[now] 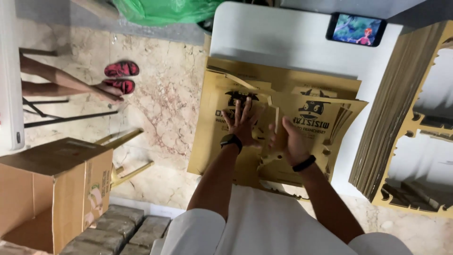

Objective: Folding flat cardboard sheets and assembling them into a larger packaging structure.

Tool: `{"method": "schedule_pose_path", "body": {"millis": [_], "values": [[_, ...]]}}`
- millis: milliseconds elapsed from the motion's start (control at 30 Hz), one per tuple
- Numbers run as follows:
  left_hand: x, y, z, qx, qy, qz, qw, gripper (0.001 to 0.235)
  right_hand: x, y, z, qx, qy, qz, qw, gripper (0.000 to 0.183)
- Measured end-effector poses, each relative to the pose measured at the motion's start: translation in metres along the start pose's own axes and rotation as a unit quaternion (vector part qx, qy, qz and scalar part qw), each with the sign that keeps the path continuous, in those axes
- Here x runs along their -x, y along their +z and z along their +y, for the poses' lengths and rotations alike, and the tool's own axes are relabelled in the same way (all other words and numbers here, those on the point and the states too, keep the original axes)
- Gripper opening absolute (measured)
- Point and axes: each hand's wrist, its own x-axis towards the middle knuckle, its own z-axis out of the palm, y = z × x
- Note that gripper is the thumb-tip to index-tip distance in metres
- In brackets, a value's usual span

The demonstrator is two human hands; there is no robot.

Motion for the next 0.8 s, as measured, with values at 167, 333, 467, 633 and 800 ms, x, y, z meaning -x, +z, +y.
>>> {"method": "schedule_pose_path", "body": {"millis": [167,333,467,633,800], "values": [[0.002,0.019,-0.013,0.115,0.048,0.096,0.988,0.113,-0.013,0.067,-0.009,0.127,-0.156,0.106,0.974,0.049],[-0.004,0.022,-0.056,0.278,-0.010,0.311,0.909,0.035,-0.075,-0.001,0.019,0.195,-0.154,0.159,0.956,0.083],[-0.024,0.023,-0.116,0.379,-0.173,0.378,0.827,0.060,-0.032,0.032,-0.006,0.242,-0.192,0.183,0.933,0.073],[-0.035,0.038,-0.140,0.394,-0.150,0.345,0.839,0.058,-0.024,0.065,-0.001,0.277,-0.207,0.218,0.913,0.082],[-0.026,0.028,-0.157,0.424,-0.162,0.312,0.835,0.063,-0.053,0.056,0.017,0.308,-0.194,0.254,0.896,0.087]]}}
